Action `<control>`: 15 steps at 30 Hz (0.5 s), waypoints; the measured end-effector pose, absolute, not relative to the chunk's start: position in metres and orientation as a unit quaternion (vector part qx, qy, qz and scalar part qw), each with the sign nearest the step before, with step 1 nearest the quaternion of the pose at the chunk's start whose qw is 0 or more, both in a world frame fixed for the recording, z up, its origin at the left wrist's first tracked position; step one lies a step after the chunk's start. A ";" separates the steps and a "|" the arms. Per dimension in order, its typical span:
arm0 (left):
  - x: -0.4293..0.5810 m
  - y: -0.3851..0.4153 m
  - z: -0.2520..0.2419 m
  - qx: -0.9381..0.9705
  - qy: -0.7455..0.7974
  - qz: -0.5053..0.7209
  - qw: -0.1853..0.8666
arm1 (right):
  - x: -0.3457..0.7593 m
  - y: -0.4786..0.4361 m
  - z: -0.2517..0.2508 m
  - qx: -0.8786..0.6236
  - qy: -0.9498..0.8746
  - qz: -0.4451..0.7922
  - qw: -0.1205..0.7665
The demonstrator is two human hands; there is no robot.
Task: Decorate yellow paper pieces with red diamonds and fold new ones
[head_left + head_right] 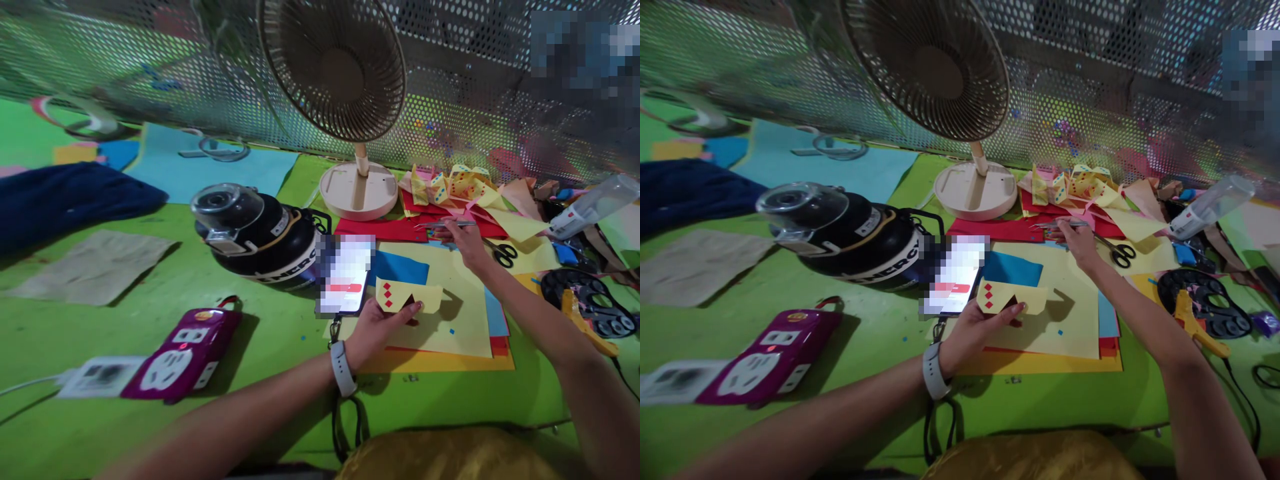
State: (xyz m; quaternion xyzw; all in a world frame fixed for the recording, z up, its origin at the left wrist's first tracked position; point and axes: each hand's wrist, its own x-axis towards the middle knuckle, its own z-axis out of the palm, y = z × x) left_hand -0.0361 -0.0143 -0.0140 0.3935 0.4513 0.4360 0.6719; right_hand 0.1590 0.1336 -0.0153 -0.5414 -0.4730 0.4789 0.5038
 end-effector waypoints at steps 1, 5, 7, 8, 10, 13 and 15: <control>-0.036 -0.014 -0.014 0.391 0.452 0.435 0.673 | 0.159 0.134 -0.014 -0.541 -0.475 0.478 0.503; -0.036 -0.015 -0.012 0.381 0.454 0.436 0.677 | 0.160 0.134 -0.012 -0.537 -0.484 0.475 0.502; -0.036 -0.015 -0.011 0.382 0.456 0.434 0.677 | 0.159 0.134 -0.012 -0.536 -0.488 0.475 0.499; -0.036 -0.015 -0.011 0.383 0.455 0.433 0.677 | 0.159 0.134 -0.012 -0.536 -0.490 0.475 0.497; -0.036 -0.015 -0.010 0.381 0.453 0.435 0.678 | 0.158 0.134 -0.013 -0.534 -0.490 0.477 0.497; -0.035 -0.014 -0.011 0.377 0.451 0.438 0.680 | 0.157 0.133 -0.014 -0.530 -0.489 0.478 0.502; -0.035 -0.014 -0.011 0.378 0.453 0.436 0.680 | 0.157 0.133 -0.013 -0.531 -0.493 0.475 0.500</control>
